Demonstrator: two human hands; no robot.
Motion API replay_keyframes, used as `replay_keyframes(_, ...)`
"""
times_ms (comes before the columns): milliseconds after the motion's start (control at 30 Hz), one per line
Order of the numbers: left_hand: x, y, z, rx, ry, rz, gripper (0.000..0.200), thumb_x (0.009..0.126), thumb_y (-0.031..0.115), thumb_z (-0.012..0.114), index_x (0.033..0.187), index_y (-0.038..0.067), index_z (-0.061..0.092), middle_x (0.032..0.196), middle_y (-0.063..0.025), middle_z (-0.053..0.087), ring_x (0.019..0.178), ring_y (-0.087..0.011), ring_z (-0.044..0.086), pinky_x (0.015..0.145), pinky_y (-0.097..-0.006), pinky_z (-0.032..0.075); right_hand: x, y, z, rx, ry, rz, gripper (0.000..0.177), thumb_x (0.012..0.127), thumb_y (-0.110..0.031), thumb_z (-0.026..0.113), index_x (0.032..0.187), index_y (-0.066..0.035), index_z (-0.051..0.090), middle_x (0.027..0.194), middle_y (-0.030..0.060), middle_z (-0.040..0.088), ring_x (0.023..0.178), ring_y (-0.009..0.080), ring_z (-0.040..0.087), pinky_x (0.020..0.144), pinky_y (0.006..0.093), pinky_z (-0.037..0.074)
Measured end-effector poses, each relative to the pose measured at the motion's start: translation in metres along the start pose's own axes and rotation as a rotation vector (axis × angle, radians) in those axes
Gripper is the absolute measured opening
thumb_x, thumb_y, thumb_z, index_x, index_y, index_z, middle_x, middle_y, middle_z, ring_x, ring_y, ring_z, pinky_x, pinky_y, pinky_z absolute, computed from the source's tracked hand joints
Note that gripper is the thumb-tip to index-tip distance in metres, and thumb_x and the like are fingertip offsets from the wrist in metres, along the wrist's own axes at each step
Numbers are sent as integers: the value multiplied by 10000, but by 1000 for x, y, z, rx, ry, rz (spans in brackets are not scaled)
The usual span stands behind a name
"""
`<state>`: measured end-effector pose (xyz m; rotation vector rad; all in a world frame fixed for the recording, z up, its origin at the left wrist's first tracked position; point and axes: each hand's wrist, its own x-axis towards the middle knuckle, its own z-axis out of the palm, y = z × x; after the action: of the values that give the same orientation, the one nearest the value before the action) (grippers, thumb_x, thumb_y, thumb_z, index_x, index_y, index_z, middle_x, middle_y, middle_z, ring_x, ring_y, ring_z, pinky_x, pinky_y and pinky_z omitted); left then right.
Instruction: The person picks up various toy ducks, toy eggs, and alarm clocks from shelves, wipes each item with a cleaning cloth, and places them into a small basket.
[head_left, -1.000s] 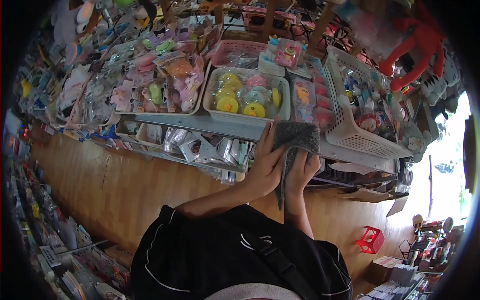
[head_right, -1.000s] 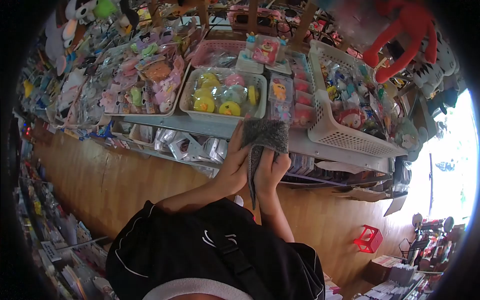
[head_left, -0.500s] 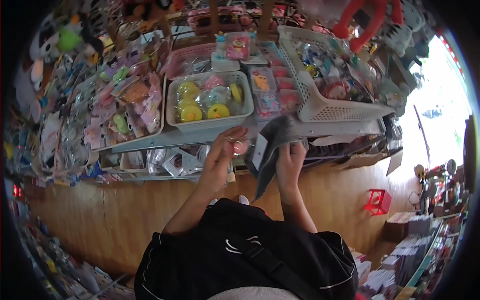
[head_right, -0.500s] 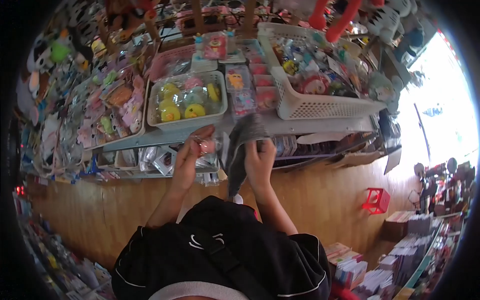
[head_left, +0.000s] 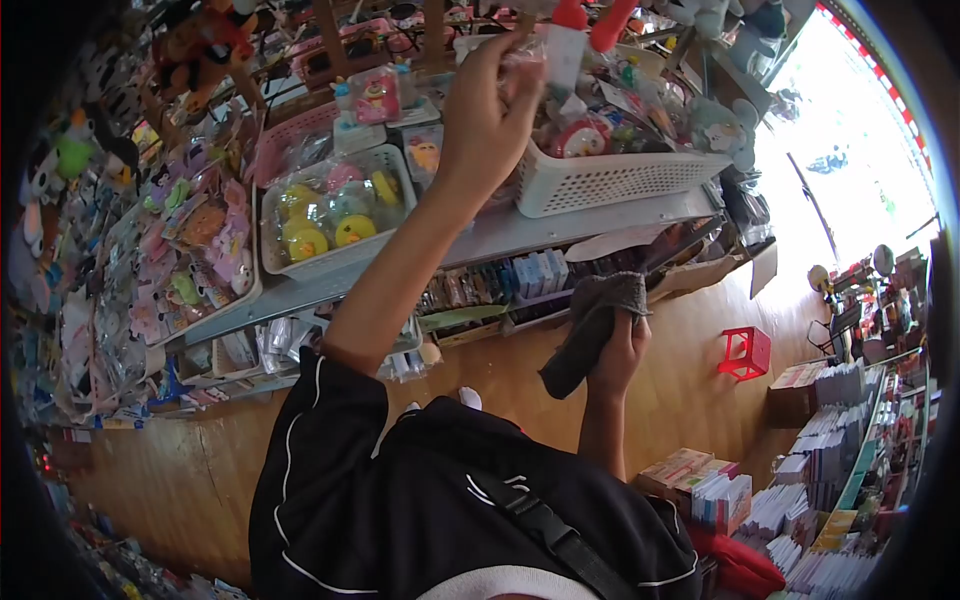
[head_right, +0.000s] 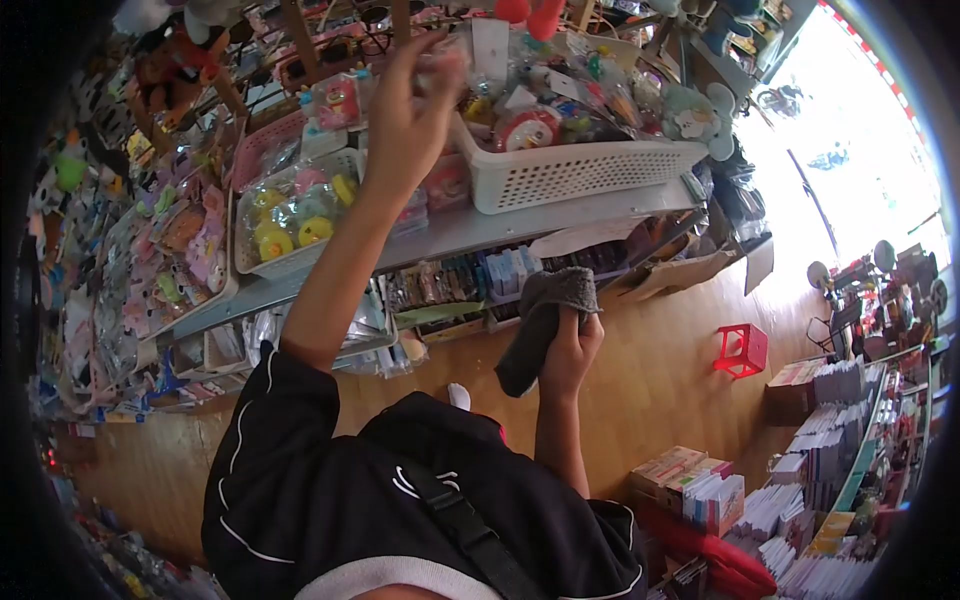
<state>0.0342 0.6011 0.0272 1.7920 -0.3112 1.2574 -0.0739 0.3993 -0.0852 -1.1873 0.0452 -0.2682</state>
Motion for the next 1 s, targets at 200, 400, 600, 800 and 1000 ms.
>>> replay_keyframes(200, -23, -12, -27, 402, 17, 127, 278, 742, 168, 623, 973, 34, 546, 932, -110, 555, 908, -270, 504, 824, -369, 354, 8, -2, -24, 27, 73, -47, 156, 848, -120, 482, 843, 15, 561, 763, 36, 573, 651, 98, 528, 583, 223, 428)
replay_keyframes(400, -99, 28, -56, 120, -442, -166, 188, 701, 138, 645, 863, 57, 596, 858, -72, 563, 869, -254, 513, 754, -356, 394, 25, 6, -42, 74, -76, 73, 172, 853, -124, 467, 894, 21, 550, 803, 52, 576, 705, 115, 543, 624, 234, 443)
replay_keyframes(600, -131, 32, -46, 440, -431, -103, 265, 694, 180, 656, 933, 80, 601, 1085, -69, 501, 1021, -250, 444, 841, -404, 331, 24, 36, -12, 190, -430, 238, 189, 879, -124, 423, 960, 12, 525, 892, 86, 569, 770, 157, 566, 666, 270, 474)
replay_keyframes(800, -78, -15, -9, 1165, -480, 98, 408, 622, 245, 670, 986, 93, 568, 1236, -95, 398, 1220, -280, 276, 960, -528, 153, 17, 46, 18, 328, -446, 393, 202, 885, -124, 408, 1000, 11, 507, 942, 97, 568, 836, 177, 567, 715, 292, 476)
replay_keyframes(1000, -103, -9, -10, 1001, -377, 114, 451, 572, 246, 706, 939, 51, 532, 1114, -81, 483, 1170, -263, 337, 969, -505, 135, 20, 52, 29, 421, -350, 505, 149, 862, -66, 425, 951, 10, 517, 889, 88, 564, 754, 150, 555, 665, 253, 464)
